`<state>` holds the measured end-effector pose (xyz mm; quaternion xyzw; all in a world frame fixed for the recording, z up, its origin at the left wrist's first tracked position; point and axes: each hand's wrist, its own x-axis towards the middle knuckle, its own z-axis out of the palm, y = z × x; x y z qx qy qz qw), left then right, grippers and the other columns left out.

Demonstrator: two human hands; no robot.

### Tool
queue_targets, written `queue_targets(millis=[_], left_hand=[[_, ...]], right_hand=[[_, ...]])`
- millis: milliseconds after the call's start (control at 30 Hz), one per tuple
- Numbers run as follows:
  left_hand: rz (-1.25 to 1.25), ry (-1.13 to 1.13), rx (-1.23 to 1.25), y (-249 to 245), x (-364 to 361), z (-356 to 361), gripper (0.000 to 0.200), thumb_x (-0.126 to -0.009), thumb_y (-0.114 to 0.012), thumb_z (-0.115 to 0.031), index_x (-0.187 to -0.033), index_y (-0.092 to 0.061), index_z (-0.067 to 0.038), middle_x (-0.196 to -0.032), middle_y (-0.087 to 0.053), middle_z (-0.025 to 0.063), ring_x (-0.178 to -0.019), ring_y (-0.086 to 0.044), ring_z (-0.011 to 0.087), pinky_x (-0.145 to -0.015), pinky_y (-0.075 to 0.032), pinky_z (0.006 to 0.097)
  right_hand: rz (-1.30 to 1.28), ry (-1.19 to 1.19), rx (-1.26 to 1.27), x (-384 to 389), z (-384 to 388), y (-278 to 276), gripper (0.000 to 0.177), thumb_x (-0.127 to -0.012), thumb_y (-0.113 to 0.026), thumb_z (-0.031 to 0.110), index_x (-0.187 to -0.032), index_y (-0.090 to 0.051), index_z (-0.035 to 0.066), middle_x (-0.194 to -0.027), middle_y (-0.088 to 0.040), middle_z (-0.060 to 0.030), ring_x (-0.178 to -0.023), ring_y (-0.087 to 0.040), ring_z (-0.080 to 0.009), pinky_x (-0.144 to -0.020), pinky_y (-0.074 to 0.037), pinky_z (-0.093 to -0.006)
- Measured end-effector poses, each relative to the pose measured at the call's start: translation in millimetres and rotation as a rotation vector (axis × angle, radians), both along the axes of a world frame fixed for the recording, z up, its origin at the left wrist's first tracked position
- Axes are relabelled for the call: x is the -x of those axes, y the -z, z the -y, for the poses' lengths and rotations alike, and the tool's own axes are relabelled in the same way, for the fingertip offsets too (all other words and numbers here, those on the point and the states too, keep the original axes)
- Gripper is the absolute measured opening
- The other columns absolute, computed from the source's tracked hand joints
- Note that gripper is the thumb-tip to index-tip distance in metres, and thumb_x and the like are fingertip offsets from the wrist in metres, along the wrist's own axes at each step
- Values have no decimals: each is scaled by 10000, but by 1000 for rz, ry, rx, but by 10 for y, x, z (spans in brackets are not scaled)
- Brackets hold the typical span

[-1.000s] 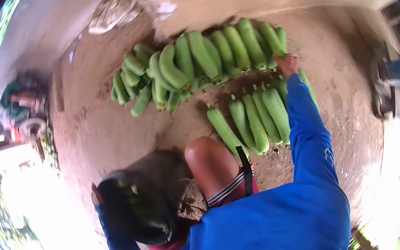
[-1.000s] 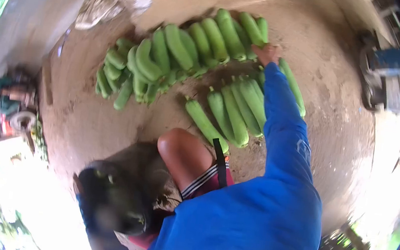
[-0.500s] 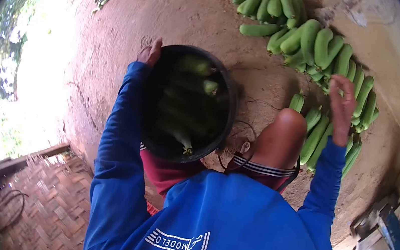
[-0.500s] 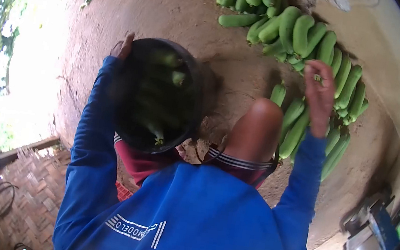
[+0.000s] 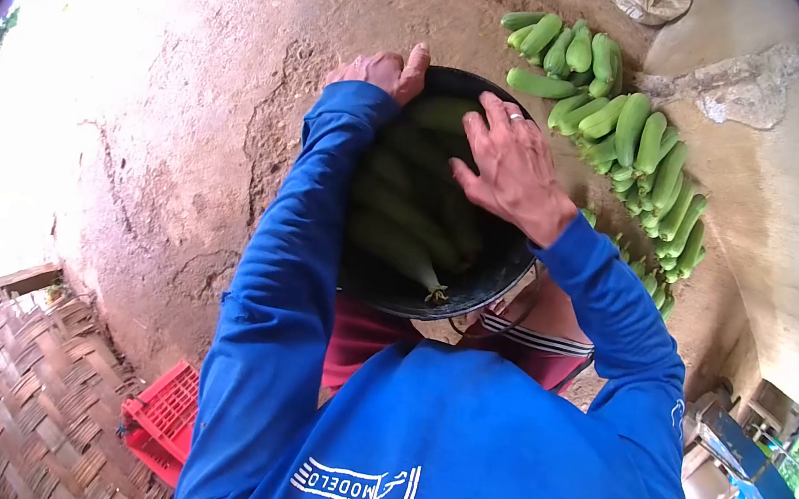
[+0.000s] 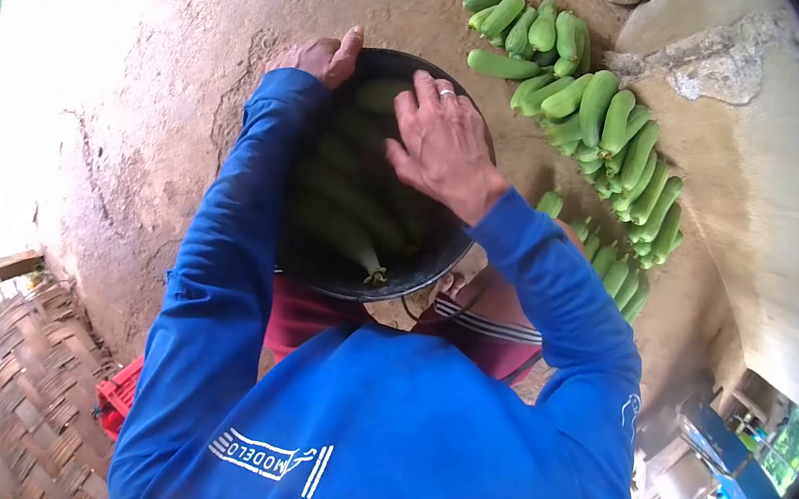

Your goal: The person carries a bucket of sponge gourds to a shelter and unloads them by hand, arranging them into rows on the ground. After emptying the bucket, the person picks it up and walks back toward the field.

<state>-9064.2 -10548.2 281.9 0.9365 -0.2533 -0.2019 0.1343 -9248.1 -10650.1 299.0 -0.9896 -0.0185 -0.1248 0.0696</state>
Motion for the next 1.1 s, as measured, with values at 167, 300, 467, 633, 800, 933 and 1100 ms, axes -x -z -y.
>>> queue_targets(millis=[167, 300, 467, 633, 800, 933, 1100], left_hand=[[17, 19, 91, 27, -34, -101, 673, -878, -309, -599, -958, -689, -49, -1015, -640, 244, -1017, -599, 393, -906, -442, 467], [25, -4, 93, -40, 11, -81, 659, -882, -320, -591, -937, -675, -38, -993, -639, 255, -996, -602, 406, -898, -443, 476], [68, -3, 102, 59, -35, -72, 660, -882, -312, -597, -928, -651, -32, -949, -637, 272, -979, -602, 416, -867, -449, 484], [64, -12, 75, -35, 37, -53, 649, -889, -300, -593, -897, -645, -44, -930, -642, 254, -954, -604, 418, -845, -454, 475], [87, -20, 53, 66, -15, -4, 642, -896, -299, -598, -850, -639, -56, -898, -644, 248, -917, -607, 420, -809, -458, 480], [103, -15, 63, 30, 22, -1, 634, -899, -305, -595, -844, -630, -53, -893, -642, 250, -912, -606, 421, -801, -457, 487], [142, -30, 34, 22, 44, 2, 628, -902, -306, -593, -817, -614, -52, -877, -641, 249, -905, -603, 429, -794, -456, 496]], right_hand=[[-322, 259, 316, -339, -204, 146, 343, -692, -661, 168, -997, -557, 49, -1060, -502, -132, -1034, -521, -257, -719, -470, -359], [-438, 198, 385, -352, -145, 338, 374, -741, -614, 194, -1087, -565, 60, -1104, -495, -139, -1003, -514, -255, -648, -439, -353], [-202, 43, -59, -48, 203, 34, 542, -652, -731, 377, -1040, -604, 21, -1105, -509, -163, -975, -532, -309, -737, -472, -382], [-329, 261, -915, 431, 715, -478, 564, -745, -700, 434, -1076, -593, -10, -916, -615, -116, -843, -600, -209, -709, -491, -323], [84, 698, -1644, 659, 1188, 79, 513, -816, -602, 521, -1002, -598, 43, -751, -589, -44, -564, -547, -103, -459, -399, -215], [-57, 815, -1744, 511, 1847, 1239, 538, -787, -627, 550, -996, -604, 55, -729, -579, -26, -559, -534, -100, -458, -390, -208], [-104, 958, -1619, 322, 2067, 1901, 594, -721, -690, 573, -998, -628, 52, -806, -613, -32, -631, -560, -125, -512, -443, -275]])
